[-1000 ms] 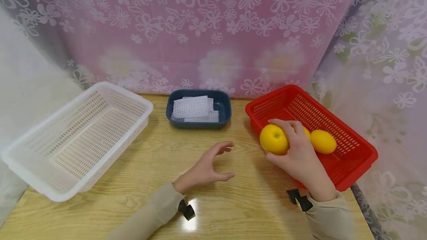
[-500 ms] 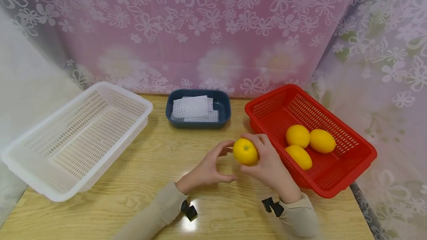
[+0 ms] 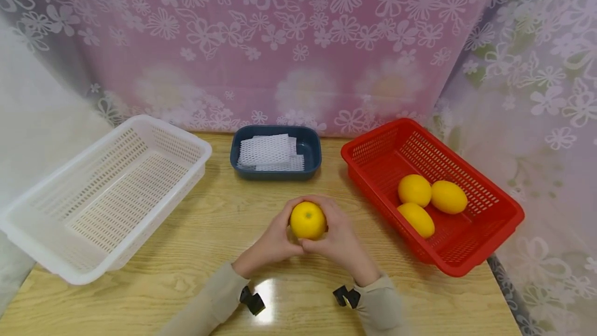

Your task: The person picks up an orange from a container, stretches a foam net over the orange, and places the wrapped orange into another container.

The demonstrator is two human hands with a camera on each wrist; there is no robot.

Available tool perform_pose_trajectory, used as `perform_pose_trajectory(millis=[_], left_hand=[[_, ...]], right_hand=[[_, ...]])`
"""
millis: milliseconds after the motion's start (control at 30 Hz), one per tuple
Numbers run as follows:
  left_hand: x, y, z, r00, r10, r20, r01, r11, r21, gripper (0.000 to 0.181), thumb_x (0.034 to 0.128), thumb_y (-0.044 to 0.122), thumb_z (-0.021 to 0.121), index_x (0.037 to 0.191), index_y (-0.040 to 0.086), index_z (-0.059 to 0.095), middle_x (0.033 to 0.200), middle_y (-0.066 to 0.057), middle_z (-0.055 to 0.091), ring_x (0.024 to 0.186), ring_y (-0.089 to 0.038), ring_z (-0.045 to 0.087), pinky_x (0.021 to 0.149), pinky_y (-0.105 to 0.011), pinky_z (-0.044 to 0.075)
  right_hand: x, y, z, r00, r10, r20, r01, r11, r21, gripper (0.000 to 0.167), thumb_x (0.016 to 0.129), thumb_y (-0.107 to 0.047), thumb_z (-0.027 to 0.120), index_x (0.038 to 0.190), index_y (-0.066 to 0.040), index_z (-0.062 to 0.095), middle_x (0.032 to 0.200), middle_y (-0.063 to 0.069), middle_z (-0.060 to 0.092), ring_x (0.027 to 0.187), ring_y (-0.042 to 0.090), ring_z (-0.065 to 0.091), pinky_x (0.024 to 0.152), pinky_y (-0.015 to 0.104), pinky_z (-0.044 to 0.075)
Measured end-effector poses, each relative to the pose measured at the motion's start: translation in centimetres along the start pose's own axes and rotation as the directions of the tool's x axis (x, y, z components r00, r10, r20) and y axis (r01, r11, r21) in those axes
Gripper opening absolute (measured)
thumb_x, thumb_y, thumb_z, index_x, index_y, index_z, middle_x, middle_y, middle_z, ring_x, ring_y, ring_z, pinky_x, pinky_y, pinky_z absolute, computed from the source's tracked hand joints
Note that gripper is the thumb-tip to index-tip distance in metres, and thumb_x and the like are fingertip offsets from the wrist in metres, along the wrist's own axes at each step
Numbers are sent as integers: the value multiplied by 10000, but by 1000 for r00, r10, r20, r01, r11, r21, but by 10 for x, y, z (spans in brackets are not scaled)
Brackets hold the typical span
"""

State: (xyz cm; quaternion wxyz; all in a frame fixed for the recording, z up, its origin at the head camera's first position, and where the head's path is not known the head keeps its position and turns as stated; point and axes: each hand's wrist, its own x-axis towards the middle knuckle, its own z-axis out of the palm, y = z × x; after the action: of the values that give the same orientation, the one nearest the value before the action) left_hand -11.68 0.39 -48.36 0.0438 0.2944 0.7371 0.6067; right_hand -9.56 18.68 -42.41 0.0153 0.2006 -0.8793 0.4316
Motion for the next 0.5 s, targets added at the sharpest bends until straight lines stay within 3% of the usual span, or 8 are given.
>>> perform_pose_trajectory(millis=[100, 333, 500], left_hand=[[-2, -2, -3, 999, -9, -44, 8, 1000, -14, 973, 696, 47, 870, 1495, 185, 332, 1435, -18, 459, 1209, -188, 509, 1029, -389, 432], [-6, -5, -7, 986, 1, -168, 2, 1000, 17, 903, 693, 60, 884, 1443, 130, 385, 1376, -79, 508, 1146, -232, 554, 962, -419, 480], [-8, -7, -10, 971, 28, -236, -26, 1000, 14, 877, 670, 57, 898, 1402, 127, 421, 1342, -74, 536, 1121, -238, 569, 956, -414, 482]], right_hand=[[2, 1, 10, 999, 31, -20, -30, 997, 74, 821, 695, -214, 920, 1392, -231, 486, 1354, -8, 516, 1121, 217, 506, 829, 449, 522], [8, -30, 19, 995, 92, -40, -82, 977, 196, 764, 731, -72, 881, 1398, -87, 509, 1352, 102, 515, 1142, 271, 502, 863, 451, 530], [12, -5, 39, 995, 79, -58, -59, 955, 290, 744, 786, -93, 842, 1434, -193, 492, 1394, 34, 488, 1208, 244, 464, 927, 451, 491]])
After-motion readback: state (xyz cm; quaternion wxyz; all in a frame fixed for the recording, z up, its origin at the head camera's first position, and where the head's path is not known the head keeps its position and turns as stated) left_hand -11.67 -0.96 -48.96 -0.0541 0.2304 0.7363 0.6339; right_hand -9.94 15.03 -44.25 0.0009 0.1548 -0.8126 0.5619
